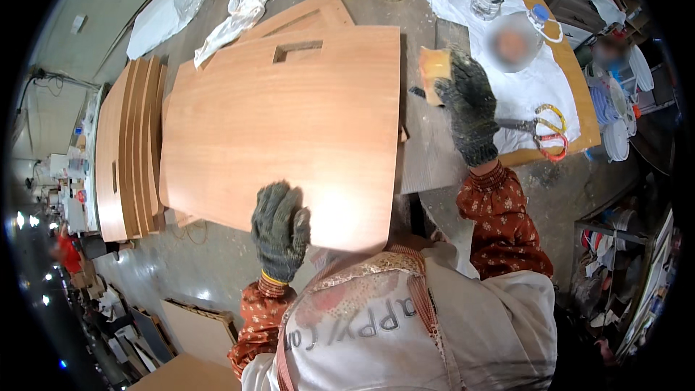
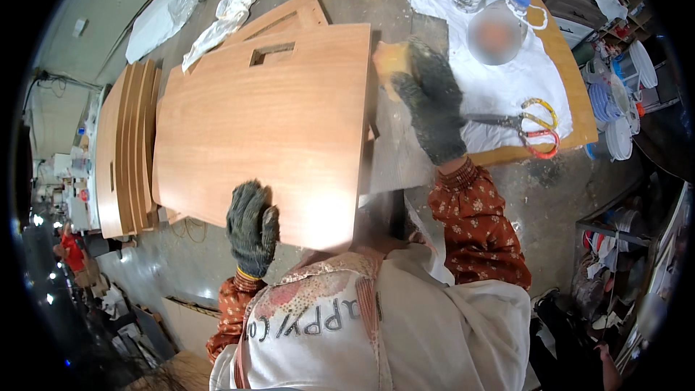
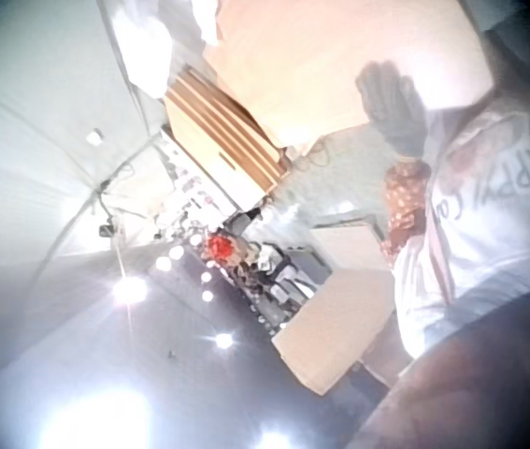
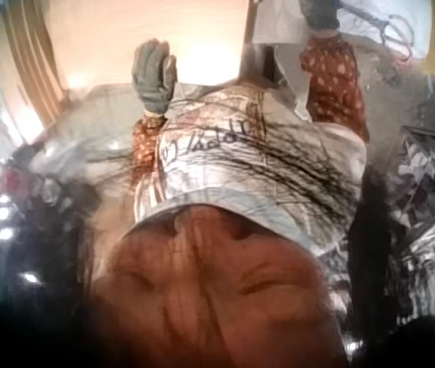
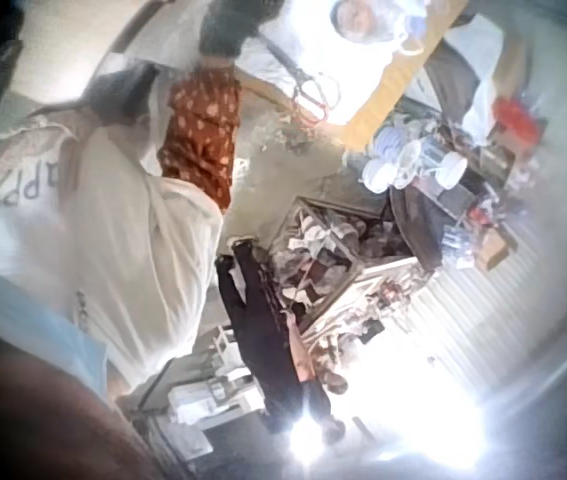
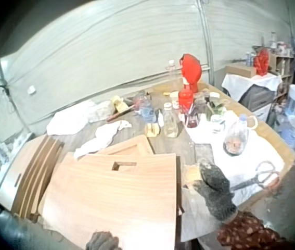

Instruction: The person sands wooden panels with a sanding block and wipes them with a cloth. They flip the panels over, stack them on a table, and continue sanding each one in sequence.

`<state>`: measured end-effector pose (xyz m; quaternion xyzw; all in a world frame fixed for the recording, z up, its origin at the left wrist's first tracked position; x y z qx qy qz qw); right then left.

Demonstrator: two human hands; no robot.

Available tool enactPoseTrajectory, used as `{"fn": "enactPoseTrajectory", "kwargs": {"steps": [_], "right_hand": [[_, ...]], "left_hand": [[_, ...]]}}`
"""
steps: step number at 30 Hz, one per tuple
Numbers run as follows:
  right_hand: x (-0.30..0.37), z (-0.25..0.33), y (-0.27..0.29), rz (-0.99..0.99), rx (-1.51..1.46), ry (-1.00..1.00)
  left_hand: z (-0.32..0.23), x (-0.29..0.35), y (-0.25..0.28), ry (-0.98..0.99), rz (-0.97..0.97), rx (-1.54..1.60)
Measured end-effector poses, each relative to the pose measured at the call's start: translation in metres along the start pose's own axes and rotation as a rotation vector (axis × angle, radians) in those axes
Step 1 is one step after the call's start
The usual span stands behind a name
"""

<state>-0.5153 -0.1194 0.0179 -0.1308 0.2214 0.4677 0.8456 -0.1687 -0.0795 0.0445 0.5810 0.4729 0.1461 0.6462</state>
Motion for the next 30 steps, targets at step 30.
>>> {"fn": "enactPoseTrajectory", "kwargs": {"steps": [30], "right_hand": [[0.168, 0.105, 0.015, 0.821, 0.127, 0.508]], "left_hand": [[-0.048, 0.088, -0.101, 0.386, -0.38, 0.267]]}}
Point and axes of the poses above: each hand's wrist, its own x-axis away from the middle knuckle, its own y-axis out of the back of the hand, z = x × y, the point moved 3 cm from there along -x, towards the middle knuckle, and after that the axes turned 10 degrees about -x, right-handed, at the moved point
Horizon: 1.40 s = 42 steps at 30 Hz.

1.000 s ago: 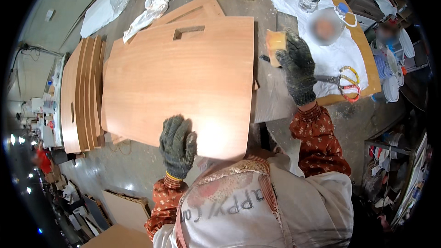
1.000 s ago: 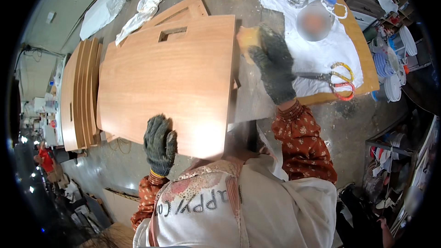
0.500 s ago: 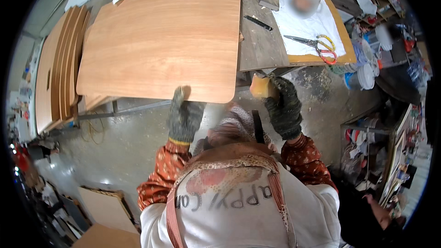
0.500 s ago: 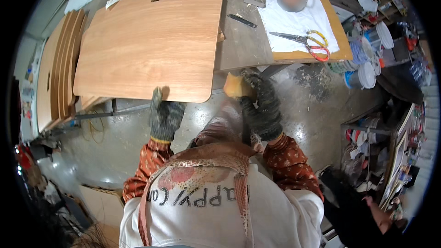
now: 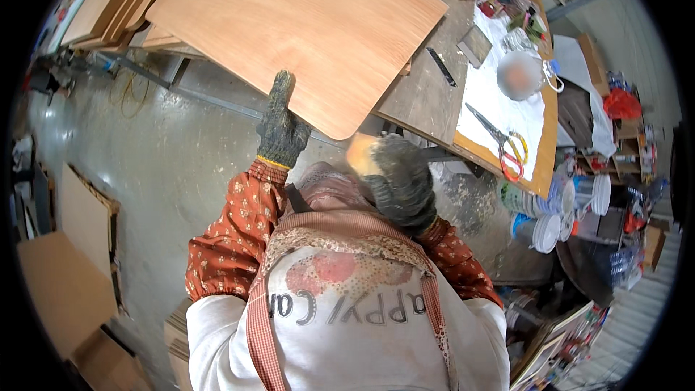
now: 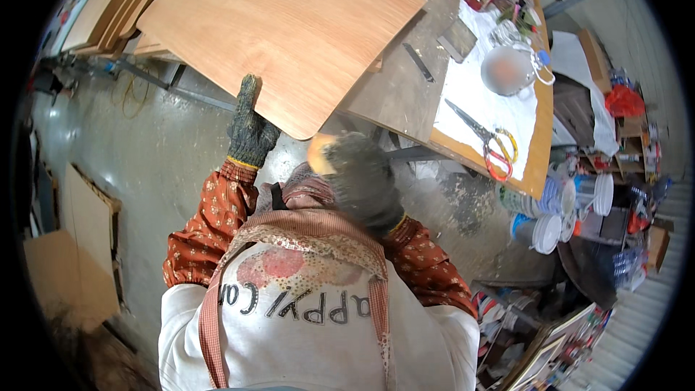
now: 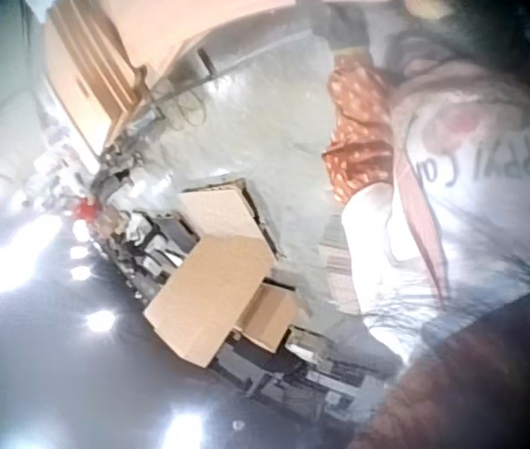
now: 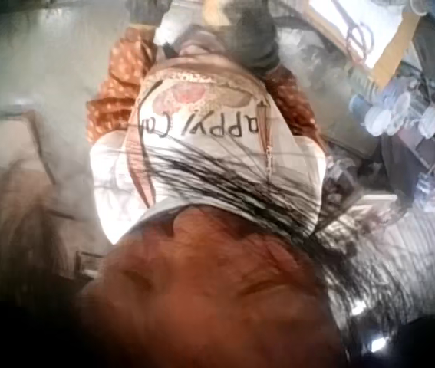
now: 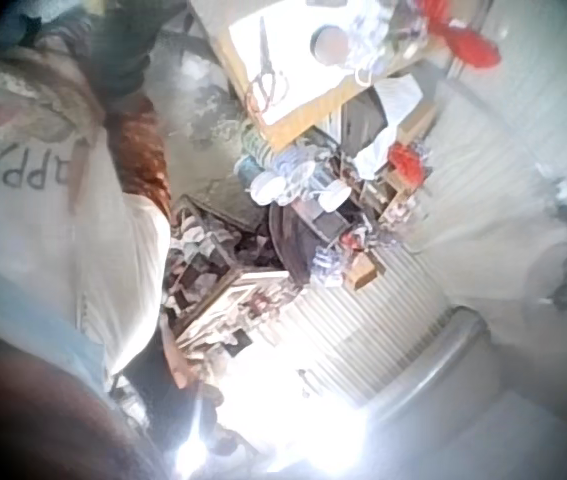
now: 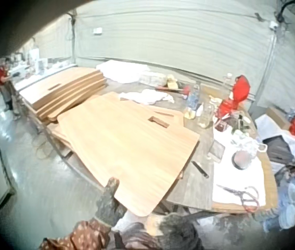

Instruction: The person sands wooden panels with a sanding block and wipes them with a cloth. They flip the panels over, stack them on a table, and continue sanding each one in sequence.

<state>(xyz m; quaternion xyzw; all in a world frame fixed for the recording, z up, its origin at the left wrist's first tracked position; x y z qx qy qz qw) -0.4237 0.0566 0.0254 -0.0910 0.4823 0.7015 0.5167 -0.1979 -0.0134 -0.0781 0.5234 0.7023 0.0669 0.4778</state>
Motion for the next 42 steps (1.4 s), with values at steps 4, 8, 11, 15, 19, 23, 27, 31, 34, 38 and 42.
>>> {"fn": "enactPoseTrajectory", "kwargs": {"steps": [4, 8, 11, 15, 19, 23, 27, 31, 34, 38, 42], "right_hand": [[-0.011, -0.011, -0.021, 0.105, -0.109, 0.166], [-0.017, -0.004, -0.014, 0.205, 0.064, 0.141], [-0.019, -0.005, 0.009, 0.296, 0.062, 0.097], [-0.038, 0.001, 0.011, 0.341, -0.053, 0.125], [-0.051, 0.002, -0.005, 0.422, -0.041, 0.154], [-0.047, -0.02, 0.011, 0.422, -0.081, 0.176], [-0.053, -0.01, 0.017, 0.435, -0.096, 0.14], [-0.053, -0.016, -0.012, 0.418, -0.091, 0.249], [-0.05, -0.028, -0.005, 0.485, -0.031, 0.194], [-0.059, -0.024, 0.022, 0.54, -0.064, 0.138], [-0.067, -0.01, 0.003, 0.42, -0.159, 0.276]], "left_hand": [[-0.015, -0.005, 0.006, 0.029, -0.017, -0.073], [-0.021, 0.001, -0.001, 0.083, -0.107, 0.018], [-0.025, 0.002, -0.004, 0.127, -0.177, 0.013], [-0.027, 0.0, -0.006, 0.24, -0.206, 0.242], [-0.036, -0.005, -0.002, 0.244, -0.272, 0.334], [-0.023, 0.001, -0.008, 0.148, -0.288, 0.053], [-0.021, 0.009, -0.012, 0.161, -0.255, -0.018], [-0.03, 0.0, -0.004, 0.095, -0.277, -0.071], [-0.03, -0.004, -0.009, 0.315, -0.276, 0.525], [-0.001, 0.009, -0.028, 0.487, -0.258, 0.726], [-0.009, 0.007, -0.021, 0.304, -0.274, 0.123]]}}
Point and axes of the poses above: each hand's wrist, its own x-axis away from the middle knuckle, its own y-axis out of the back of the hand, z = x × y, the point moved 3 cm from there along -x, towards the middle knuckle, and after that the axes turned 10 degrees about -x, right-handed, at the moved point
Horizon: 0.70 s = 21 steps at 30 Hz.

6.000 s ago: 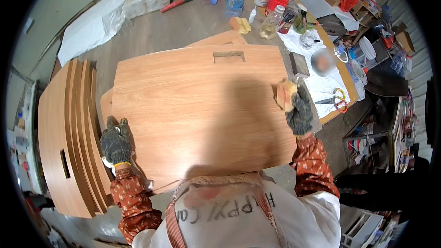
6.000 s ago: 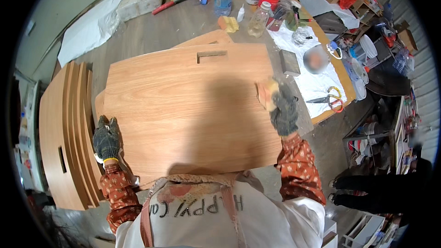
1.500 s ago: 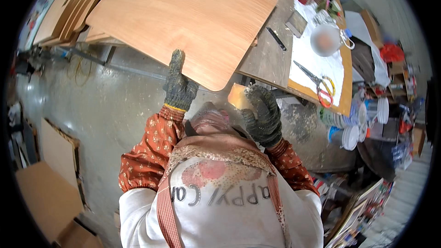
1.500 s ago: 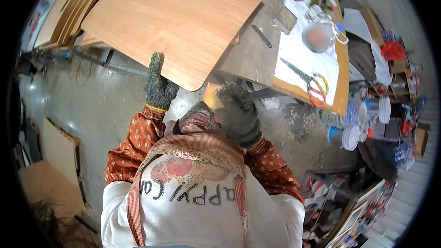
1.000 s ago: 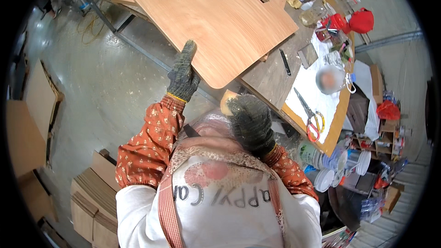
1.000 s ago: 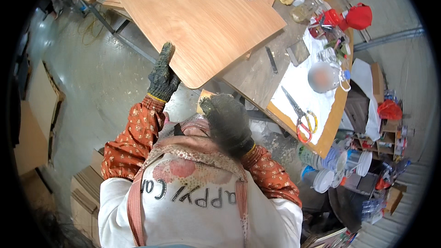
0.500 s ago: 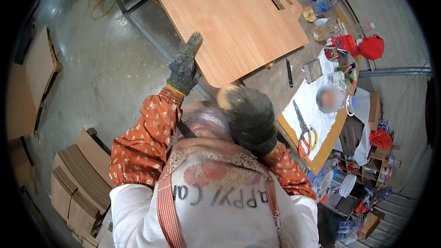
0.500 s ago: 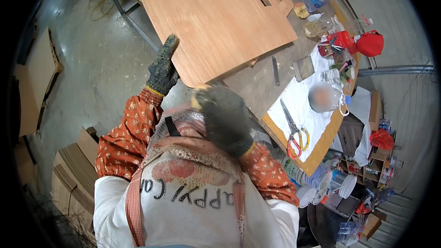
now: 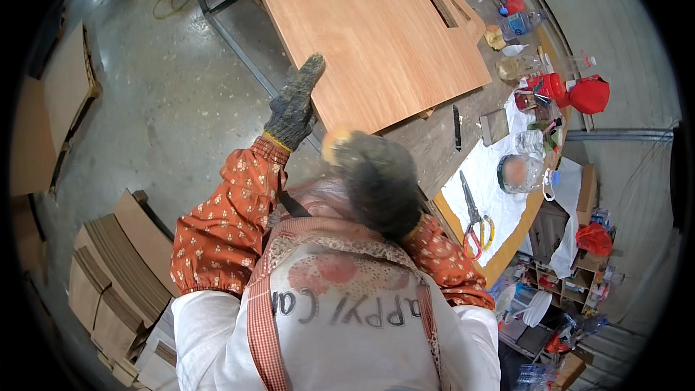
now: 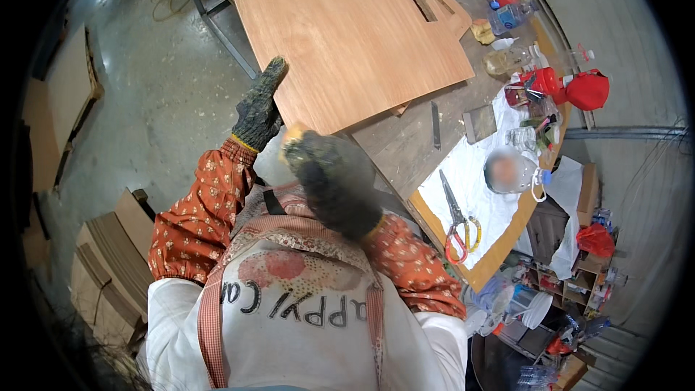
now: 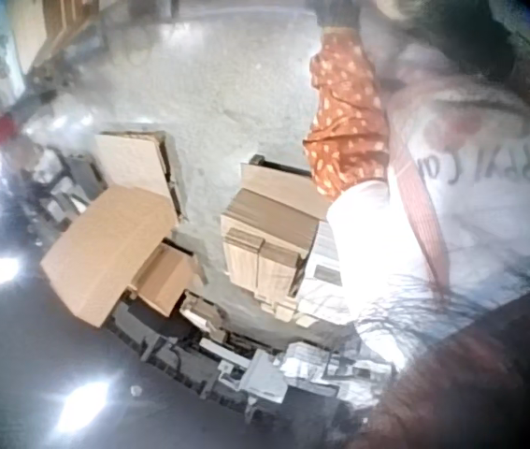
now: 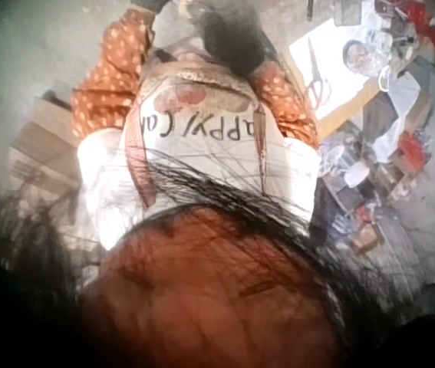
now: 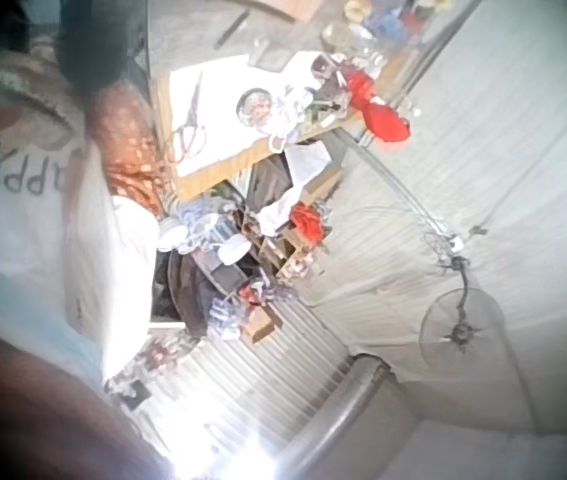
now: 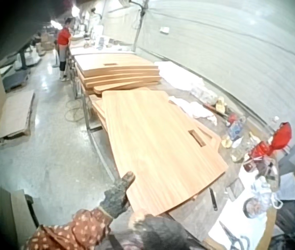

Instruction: The person sands wooden panels with a sanding block and wipes them with a cloth. They flip the panels over, stack them on a table, and continue sanding each one in sequence.

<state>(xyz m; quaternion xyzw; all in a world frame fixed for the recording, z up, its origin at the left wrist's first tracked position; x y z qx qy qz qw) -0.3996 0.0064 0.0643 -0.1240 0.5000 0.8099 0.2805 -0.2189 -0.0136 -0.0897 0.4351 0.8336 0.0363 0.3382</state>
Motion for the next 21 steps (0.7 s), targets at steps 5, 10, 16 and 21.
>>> {"fn": "enactPoseTrajectory", "kwargs": {"steps": [5, 10, 16, 21], "right_hand": [[0.019, -0.019, -0.001, 0.192, 0.06, -0.098], [0.05, -0.019, 0.022, -0.194, -0.201, -0.36], [0.065, -0.038, 0.017, -0.15, -0.326, -0.523], [0.072, -0.041, 0.007, -0.278, -0.79, -0.778]], "left_hand": [[-0.023, -0.003, 0.015, -0.205, -0.038, -0.344], [-0.007, 0.003, 0.006, -0.042, 0.026, -0.135], [0.0, -0.003, -0.004, 0.493, 0.071, 0.7], [0.003, -0.002, -0.002, 0.576, 0.04, 0.687]]}}
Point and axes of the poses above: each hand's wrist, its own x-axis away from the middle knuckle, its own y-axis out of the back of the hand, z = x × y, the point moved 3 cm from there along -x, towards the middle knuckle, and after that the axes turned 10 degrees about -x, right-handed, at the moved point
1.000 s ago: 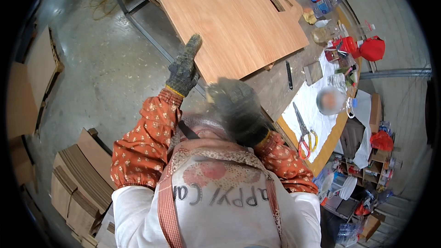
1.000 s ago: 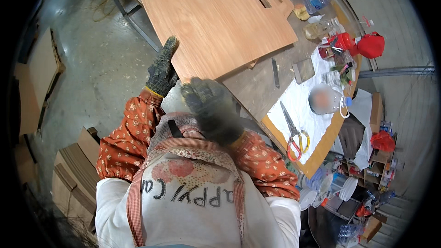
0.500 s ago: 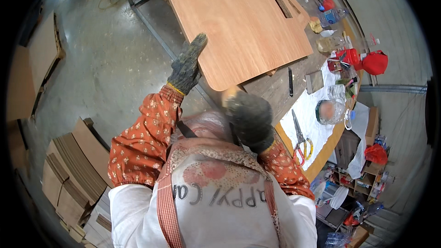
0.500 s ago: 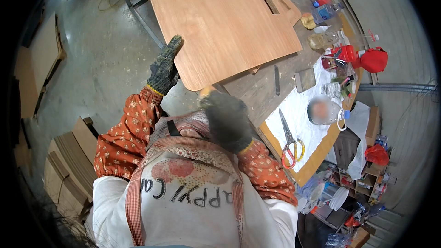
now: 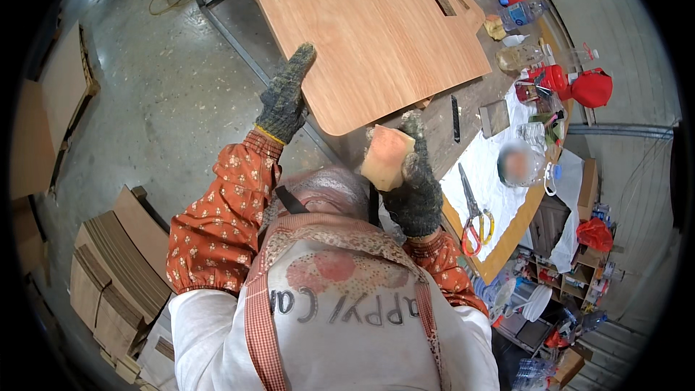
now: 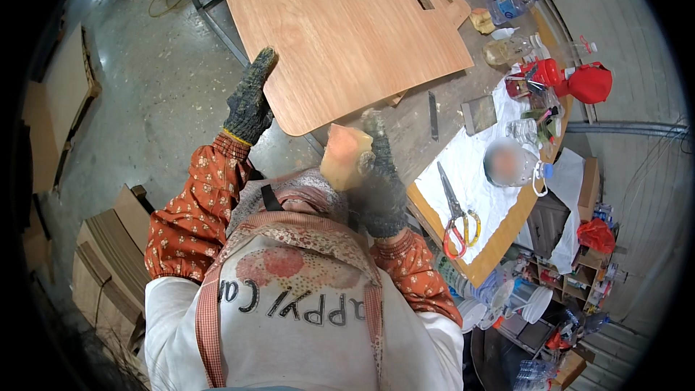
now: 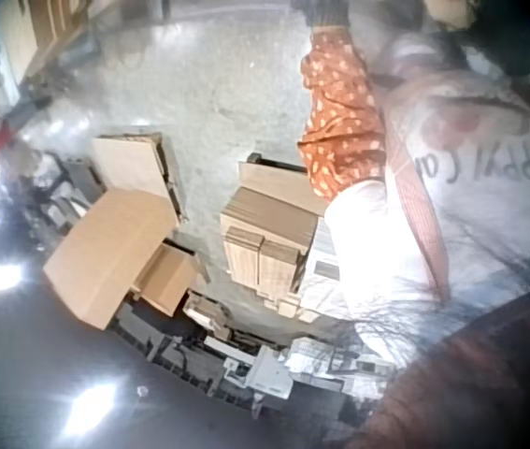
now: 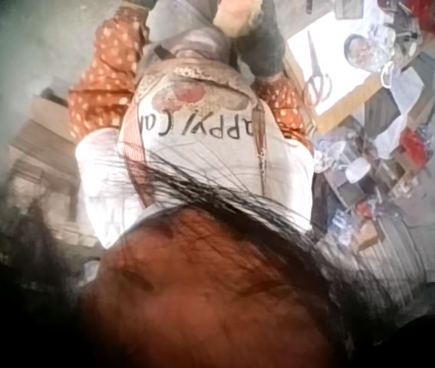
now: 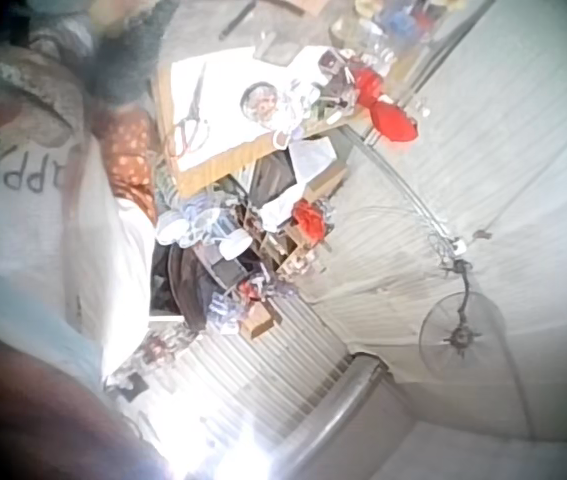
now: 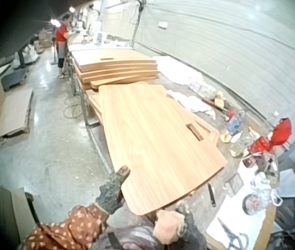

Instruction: The person sands wooden panels with a sanding block and wipes them with a cloth. They flip the panels over, stack them on a table, and continue sanding each one in sequence.

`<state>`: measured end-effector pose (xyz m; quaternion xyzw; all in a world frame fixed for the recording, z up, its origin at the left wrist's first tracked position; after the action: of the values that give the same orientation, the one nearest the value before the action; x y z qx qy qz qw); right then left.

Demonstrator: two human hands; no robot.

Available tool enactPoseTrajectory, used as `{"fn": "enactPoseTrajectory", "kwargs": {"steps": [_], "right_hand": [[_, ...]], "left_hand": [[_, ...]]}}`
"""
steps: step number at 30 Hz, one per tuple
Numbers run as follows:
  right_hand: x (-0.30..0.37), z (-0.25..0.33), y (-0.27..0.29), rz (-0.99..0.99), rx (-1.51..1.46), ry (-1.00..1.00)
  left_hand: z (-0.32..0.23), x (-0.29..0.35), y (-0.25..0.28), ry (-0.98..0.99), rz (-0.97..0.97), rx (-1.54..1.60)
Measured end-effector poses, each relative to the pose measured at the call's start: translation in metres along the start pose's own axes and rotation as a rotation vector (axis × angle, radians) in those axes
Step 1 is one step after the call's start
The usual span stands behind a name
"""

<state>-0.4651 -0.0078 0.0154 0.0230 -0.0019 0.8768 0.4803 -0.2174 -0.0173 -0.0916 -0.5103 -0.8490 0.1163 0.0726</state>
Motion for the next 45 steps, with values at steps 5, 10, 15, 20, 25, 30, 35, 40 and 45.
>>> {"fn": "enactPoseTrajectory", "kwargs": {"steps": [5, 10, 15, 20, 25, 30, 35, 40, 45], "right_hand": [[-0.004, 0.003, -0.002, 0.039, 0.374, 0.342], [-0.007, 0.026, -0.03, -0.092, 0.443, 0.346], [-0.017, 0.014, -0.054, 0.282, 0.665, 0.75], [-0.012, 0.016, -0.061, 0.409, 0.86, 0.66], [-0.008, 0.018, -0.048, 0.517, 0.987, 0.649], [-0.022, 0.037, -0.082, 0.524, 1.281, 0.694], [-0.009, 0.026, -0.069, 0.609, 1.233, 0.782], [-0.016, 0.04, -0.094, 0.536, 1.311, 0.773], [-0.009, 0.018, -0.076, 0.545, 1.236, 0.917]], "left_hand": [[-0.03, 0.005, -0.02, 0.202, -0.075, 0.436], [-0.026, 0.01, -0.015, -0.163, -0.021, -0.01], [-0.026, 0.008, 0.001, -0.472, -0.134, -0.486], [-0.026, 0.013, -0.002, -0.791, -0.072, -1.009], [-0.02, 0.014, 0.0, -0.792, -0.088, -1.04], [-0.021, 0.013, 0.002, -0.78, -0.05, -1.015], [-0.022, 0.011, 0.005, -0.757, -0.04, -1.0], [-0.02, 0.009, 0.004, -0.524, 0.051, -0.554], [-0.032, 0.01, 0.002, -0.352, 0.044, -0.478]]}}
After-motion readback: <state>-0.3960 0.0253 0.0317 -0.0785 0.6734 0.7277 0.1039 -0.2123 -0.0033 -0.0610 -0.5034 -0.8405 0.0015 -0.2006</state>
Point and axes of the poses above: each hand's wrist, its own x-axis away from the middle knuckle, its own y-axis out of the back of the hand, z = x × y, the point moved 3 cm from there along -x, towards the middle knuckle, and after that the axes turned 10 degrees about -x, right-handed, at the moved point
